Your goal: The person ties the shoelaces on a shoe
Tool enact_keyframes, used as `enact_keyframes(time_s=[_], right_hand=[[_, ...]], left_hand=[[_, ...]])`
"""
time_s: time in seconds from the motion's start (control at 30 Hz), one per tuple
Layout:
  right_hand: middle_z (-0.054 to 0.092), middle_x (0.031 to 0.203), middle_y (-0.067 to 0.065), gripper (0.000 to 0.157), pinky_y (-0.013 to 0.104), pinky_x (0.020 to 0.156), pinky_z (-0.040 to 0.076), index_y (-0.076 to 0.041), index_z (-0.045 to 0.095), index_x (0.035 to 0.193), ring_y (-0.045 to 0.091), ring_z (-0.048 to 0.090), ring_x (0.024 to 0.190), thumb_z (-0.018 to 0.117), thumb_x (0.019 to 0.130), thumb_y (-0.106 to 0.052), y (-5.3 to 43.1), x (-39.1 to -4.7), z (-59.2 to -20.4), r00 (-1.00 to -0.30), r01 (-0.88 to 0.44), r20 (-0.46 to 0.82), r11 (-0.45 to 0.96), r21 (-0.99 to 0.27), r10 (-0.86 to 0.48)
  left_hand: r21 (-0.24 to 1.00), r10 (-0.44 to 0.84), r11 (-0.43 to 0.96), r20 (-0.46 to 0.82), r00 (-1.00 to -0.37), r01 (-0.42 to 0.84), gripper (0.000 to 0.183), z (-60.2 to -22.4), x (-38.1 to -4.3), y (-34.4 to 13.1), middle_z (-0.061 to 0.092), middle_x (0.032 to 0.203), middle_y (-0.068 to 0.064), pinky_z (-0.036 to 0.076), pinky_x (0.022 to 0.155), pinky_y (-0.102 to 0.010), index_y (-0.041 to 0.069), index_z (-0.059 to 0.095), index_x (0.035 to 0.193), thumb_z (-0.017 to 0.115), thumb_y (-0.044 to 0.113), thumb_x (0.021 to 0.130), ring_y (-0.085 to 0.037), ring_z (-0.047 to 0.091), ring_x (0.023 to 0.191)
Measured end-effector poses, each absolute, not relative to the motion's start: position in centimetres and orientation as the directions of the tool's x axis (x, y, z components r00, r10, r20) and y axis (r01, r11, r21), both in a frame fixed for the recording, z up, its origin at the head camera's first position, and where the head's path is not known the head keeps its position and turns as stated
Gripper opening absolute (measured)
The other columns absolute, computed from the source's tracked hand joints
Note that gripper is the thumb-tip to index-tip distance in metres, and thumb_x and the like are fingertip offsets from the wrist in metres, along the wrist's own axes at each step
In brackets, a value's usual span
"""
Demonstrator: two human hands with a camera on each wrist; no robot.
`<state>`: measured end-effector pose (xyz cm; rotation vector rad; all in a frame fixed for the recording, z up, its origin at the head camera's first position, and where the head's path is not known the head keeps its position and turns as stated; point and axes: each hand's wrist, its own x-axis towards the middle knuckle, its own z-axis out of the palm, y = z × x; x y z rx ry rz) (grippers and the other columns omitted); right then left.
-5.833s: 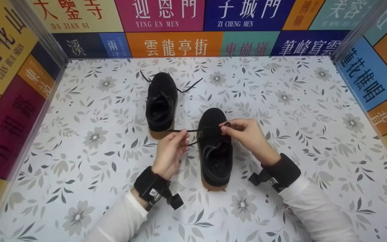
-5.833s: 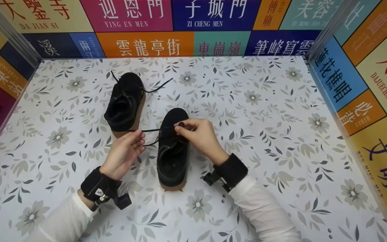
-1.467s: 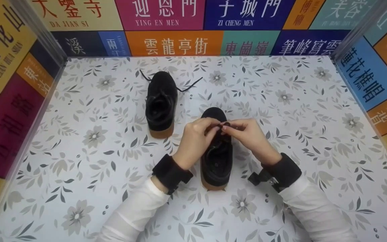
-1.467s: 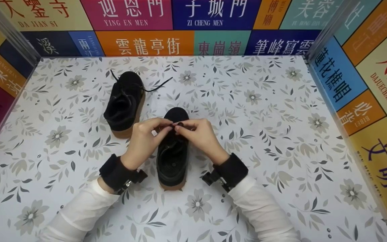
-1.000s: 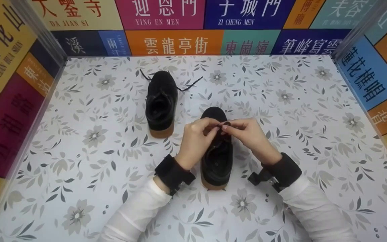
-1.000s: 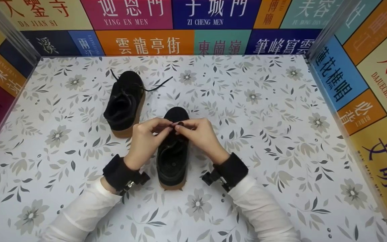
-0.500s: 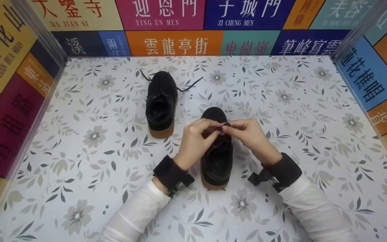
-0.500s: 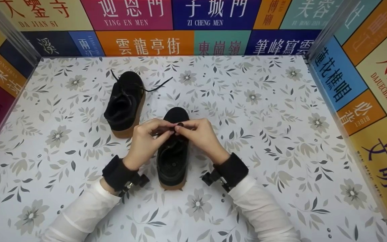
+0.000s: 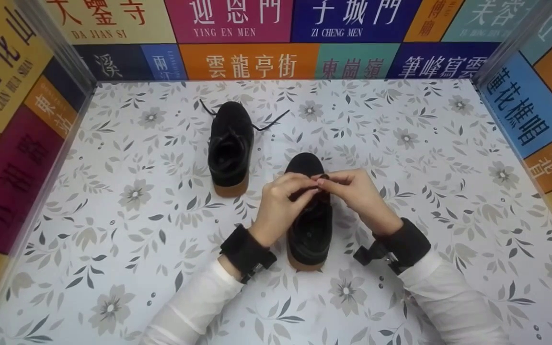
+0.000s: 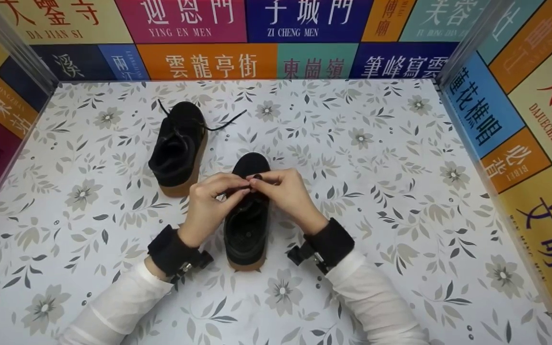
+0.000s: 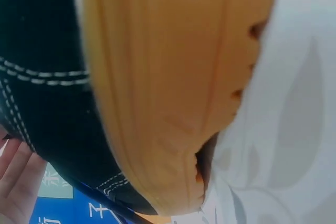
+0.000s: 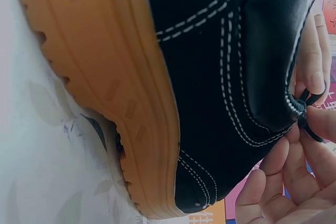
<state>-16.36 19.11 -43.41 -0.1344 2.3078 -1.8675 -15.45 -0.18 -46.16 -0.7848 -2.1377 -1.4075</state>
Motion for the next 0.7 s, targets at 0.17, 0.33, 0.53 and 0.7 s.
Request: enact_keyframes(time_s=[0.17, 0.33, 0.53, 0.7], right_hand=[[0.082, 0.096, -0.015, 0.024, 0.017, 0.081, 0.059, 0.015, 0.073, 0.118, -0.001, 0.074, 0.09, 0.07, 0.1, -0.001, 19.0, -16.3, -43.4, -0.984, 0.022, -0.058, 0.206, -0.978, -0.171], [0.082, 0.097, -0.014, 0.024, 0.017, 0.081, 0.058, 0.014, 0.073, 0.119, -0.002, 0.074, 0.091, 0.07, 0.1, -0.001, 19.0, -16.3, -43.3, -0.984, 0.021, -0.057, 0.206, -0.978, -0.171], [0.081, 0.094, -0.013, 0.024, 0.018, 0.082, 0.058, 0.014, 0.075, 0.114, -0.001, 0.073, 0.088, 0.071, 0.1, -0.005, 18.9, -16.2, -43.1, -0.984, 0.041, -0.078, 0.226, -0.973, -0.158], [0.082, 0.096, -0.012, 0.025, 0.017, 0.083, 0.058, 0.014, 0.074, 0.117, -0.002, 0.073, 0.09, 0.071, 0.1, -0.005, 18.9, -16.2, -43.0, -0.983, 0.04, -0.079, 0.226, -0.973, -0.165]], left_hand=[[0.623, 0.237, 0.321, 0.677, -0.697, 0.714, 0.012, -46.5, -15.1, -0.1, 0.08, 0.102, -0.012, 0.063, 0.093, -0.028, 0.0, 0.083, 0.102, 0.082, 0.005, 0.092, -0.025, 0.078, 0.1], [0.605, 0.244, 0.323, 0.69, -0.682, 0.728, 0.011, -46.4, -15.0, -0.2, 0.079, 0.101, -0.013, 0.063, 0.092, -0.029, -0.002, 0.08, 0.102, 0.077, 0.007, 0.097, -0.025, 0.078, 0.099], [0.713, 0.178, 0.315, 0.603, -0.777, 0.626, 0.01, -45.9, -15.3, -0.2, 0.082, 0.098, -0.014, 0.065, 0.083, -0.03, -0.002, 0.07, 0.104, 0.072, 0.006, 0.1, -0.024, 0.081, 0.093], [0.801, 0.145, 0.273, 0.514, -0.846, 0.533, 0.018, -45.4, -15.7, -0.2, 0.082, 0.094, -0.014, 0.066, 0.08, -0.029, -0.002, 0.068, 0.101, 0.081, 0.007, 0.093, -0.024, 0.082, 0.088]])
